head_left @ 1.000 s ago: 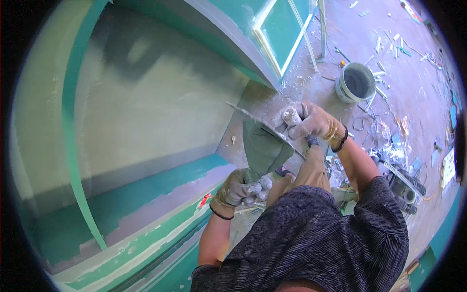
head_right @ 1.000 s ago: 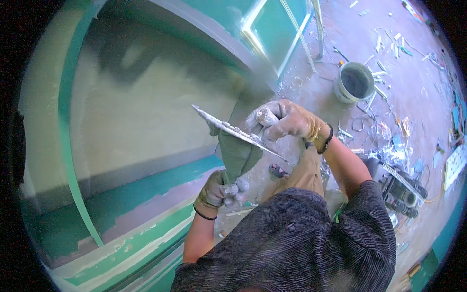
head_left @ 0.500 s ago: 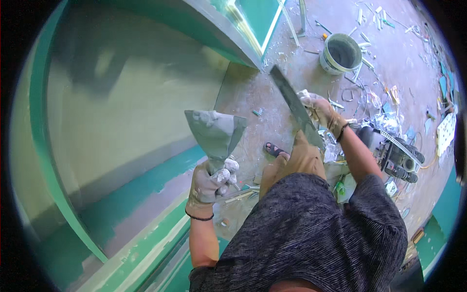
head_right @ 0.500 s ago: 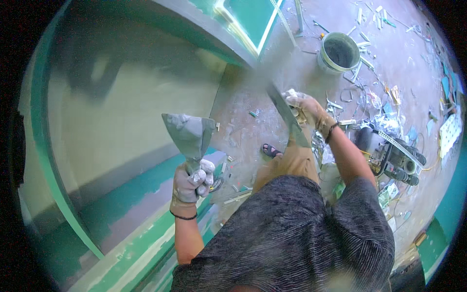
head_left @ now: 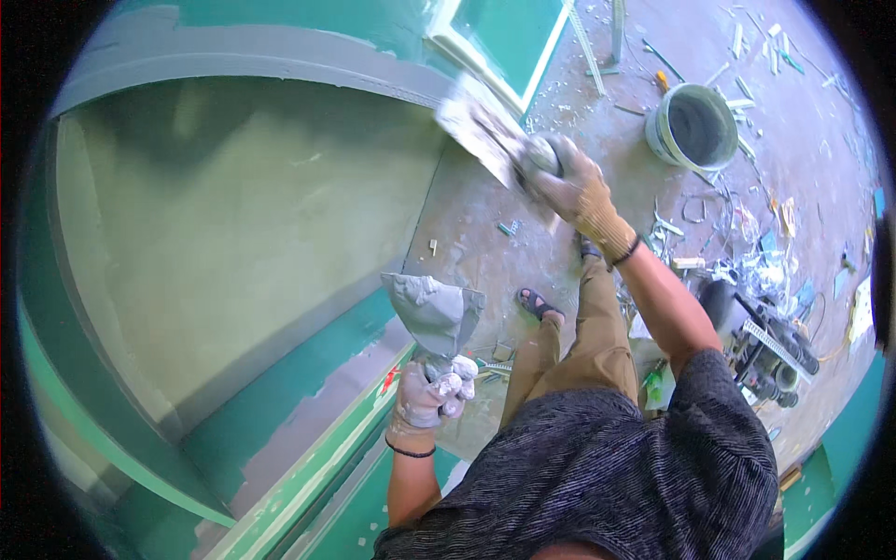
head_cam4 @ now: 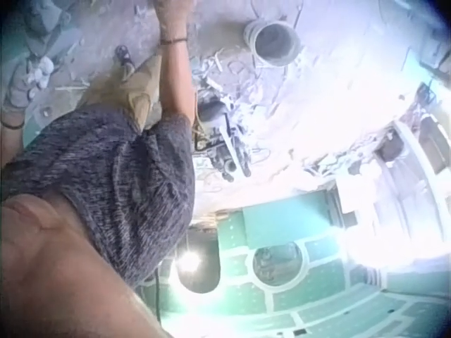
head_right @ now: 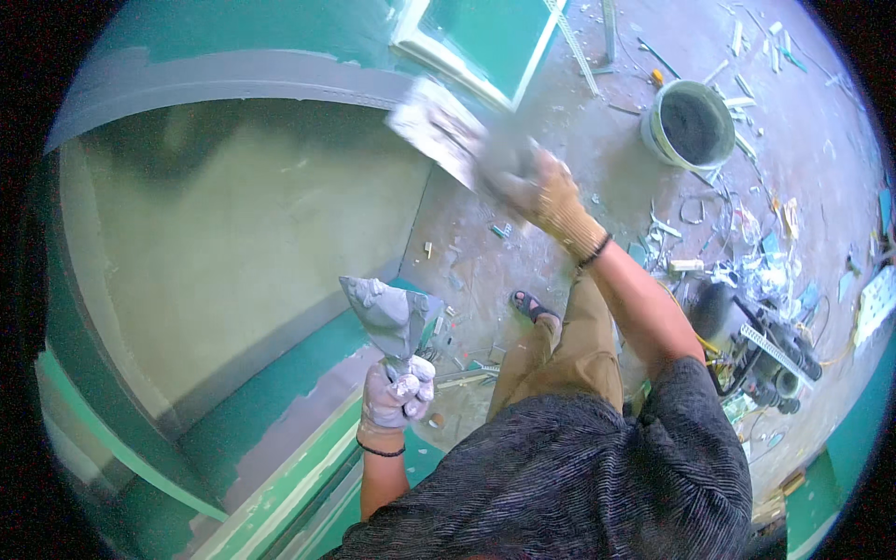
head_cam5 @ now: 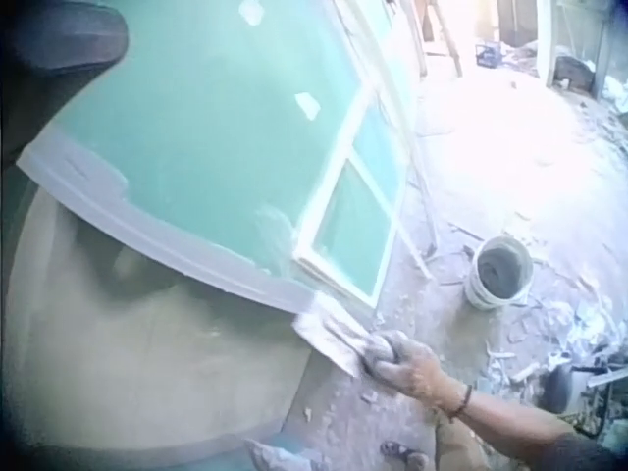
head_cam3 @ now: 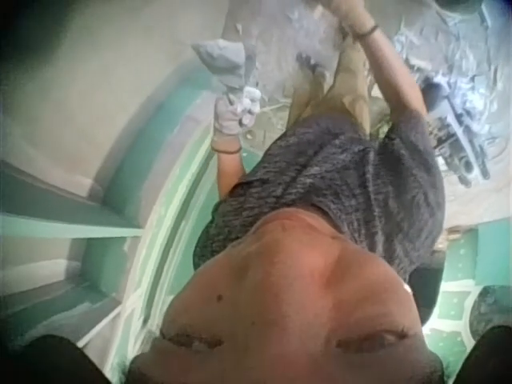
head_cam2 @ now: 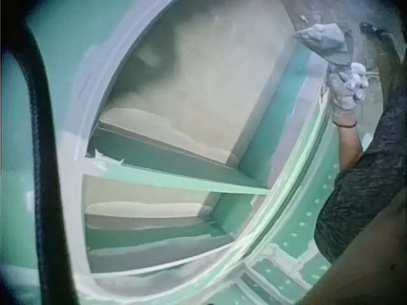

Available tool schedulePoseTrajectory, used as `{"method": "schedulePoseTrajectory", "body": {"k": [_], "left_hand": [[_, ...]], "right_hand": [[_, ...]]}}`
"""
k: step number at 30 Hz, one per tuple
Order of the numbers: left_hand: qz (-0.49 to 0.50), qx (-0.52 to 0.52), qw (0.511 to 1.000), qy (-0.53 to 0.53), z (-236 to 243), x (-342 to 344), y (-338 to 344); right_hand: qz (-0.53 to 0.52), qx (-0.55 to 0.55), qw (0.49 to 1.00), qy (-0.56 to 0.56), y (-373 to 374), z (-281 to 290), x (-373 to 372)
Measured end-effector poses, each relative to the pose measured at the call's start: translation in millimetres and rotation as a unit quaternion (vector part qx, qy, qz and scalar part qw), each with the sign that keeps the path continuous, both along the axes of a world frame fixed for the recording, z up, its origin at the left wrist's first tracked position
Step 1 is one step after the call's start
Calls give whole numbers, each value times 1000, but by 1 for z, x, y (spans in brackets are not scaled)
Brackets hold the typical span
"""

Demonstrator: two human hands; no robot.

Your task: Apply plaster to a wall and install corner beads for drywall finishing.

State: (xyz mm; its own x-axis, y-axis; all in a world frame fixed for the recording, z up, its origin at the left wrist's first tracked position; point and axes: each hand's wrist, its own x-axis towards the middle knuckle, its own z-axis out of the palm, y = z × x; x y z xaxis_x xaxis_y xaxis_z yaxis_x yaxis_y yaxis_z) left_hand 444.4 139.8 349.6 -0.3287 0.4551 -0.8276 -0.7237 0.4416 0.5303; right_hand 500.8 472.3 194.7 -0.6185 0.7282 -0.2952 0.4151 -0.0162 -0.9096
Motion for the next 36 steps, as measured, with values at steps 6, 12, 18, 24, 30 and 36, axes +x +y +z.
{"method": "schedulePoseTrajectory", "body": {"k": [6,12,18,24,30,36], "left_hand": [[-9,-22,999,-48,-17,-11,1],[48,35,986,-154,-61,-28,-5],[-22,-9,996,-81,-146,-66,3],[-26,-39,996,-81,-227,-89,28],[-115,-70,990,52,-291,-90,34],[-14,-57,998,-21,-340,-78,39]], "right_hand": [[16,246,959,139,37,34,-100],[23,260,944,204,29,-48,-114],[38,240,964,111,38,-156,-109],[43,199,976,75,38,-273,-106],[53,125,989,54,36,-383,-99],[38,110,993,25,25,-495,-83]]}}
